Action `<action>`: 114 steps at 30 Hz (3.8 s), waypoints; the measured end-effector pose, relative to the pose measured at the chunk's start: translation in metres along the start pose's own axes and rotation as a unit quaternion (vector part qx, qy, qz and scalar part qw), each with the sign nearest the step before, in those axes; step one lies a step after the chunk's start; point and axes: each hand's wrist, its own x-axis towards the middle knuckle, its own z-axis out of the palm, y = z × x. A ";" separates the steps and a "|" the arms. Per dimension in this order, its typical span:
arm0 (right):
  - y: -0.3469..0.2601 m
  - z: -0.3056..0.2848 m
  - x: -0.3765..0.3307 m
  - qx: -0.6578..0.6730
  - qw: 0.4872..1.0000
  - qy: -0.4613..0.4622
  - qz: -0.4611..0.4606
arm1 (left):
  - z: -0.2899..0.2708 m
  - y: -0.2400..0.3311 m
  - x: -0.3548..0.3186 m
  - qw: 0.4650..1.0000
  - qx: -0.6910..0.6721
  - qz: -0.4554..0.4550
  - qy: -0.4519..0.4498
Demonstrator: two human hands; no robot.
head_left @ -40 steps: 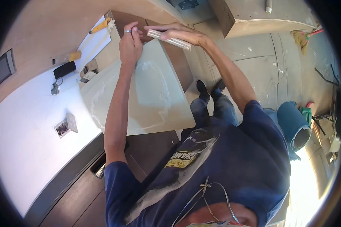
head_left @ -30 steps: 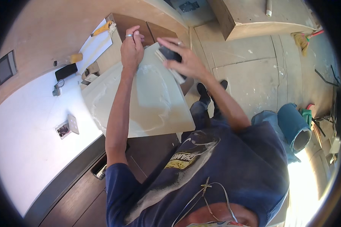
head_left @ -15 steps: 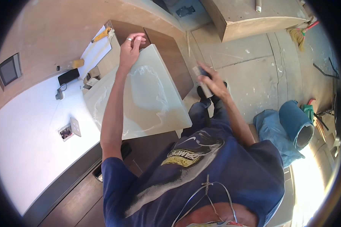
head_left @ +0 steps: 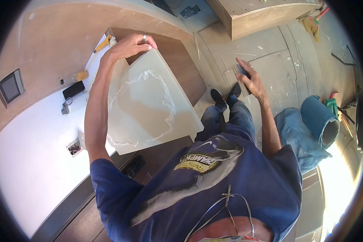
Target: The person sands the surface of a panel using a sanding block, wipes the surface with a cloth, and uses a scraper to refine the edges and remove excess material.
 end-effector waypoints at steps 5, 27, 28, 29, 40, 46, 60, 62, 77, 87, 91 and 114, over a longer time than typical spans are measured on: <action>0.005 0.030 -0.017 0.002 1.000 -0.014 0.007 | -0.005 0.027 0.003 0.995 0.095 0.008 -0.020; -0.011 0.021 -0.012 -0.024 0.999 0.014 -0.028 | 0.018 0.032 -0.019 0.969 0.224 0.050 0.091; -0.011 0.024 -0.015 -0.024 0.999 0.011 -0.028 | 0.018 0.038 -0.018 0.967 0.235 0.044 0.086; -0.010 0.026 -0.017 -0.023 0.999 0.009 -0.029 | 0.017 0.044 -0.018 0.965 0.246 0.038 0.082; -0.043 0.069 -0.028 0.003 0.997 -0.040 -0.062 | 0.040 0.023 -0.034 0.908 0.330 0.208 0.151; -0.106 0.102 -0.062 0.022 0.989 -0.070 -0.126 | 0.050 0.004 -0.043 0.932 0.121 0.149 0.308; -0.175 0.198 0.167 -0.001 0.981 0.001 -0.196 | 0.109 -0.048 -0.006 0.852 -0.028 0.052 0.521; -0.149 0.197 0.098 -0.098 0.961 0.037 -0.255 | 0.115 -0.045 -0.014 0.845 -0.029 0.050 0.532; -0.171 0.194 0.144 -0.058 0.971 0.025 -0.231 | 0.114 -0.042 -0.006 0.868 -0.035 0.020 0.495; -0.116 0.163 -0.011 -0.072 0.966 -0.015 -0.248 | 0.120 -0.038 -0.015 0.868 -0.038 -0.015 0.496; -0.151 0.187 0.141 -0.101 0.965 0.036 -0.239 | 0.108 -0.024 -0.003 0.873 -0.015 -0.040 0.486; -0.141 0.192 0.005 -0.337 0.896 0.091 -0.274 | 0.117 -0.068 -0.018 0.860 -0.065 0.022 0.506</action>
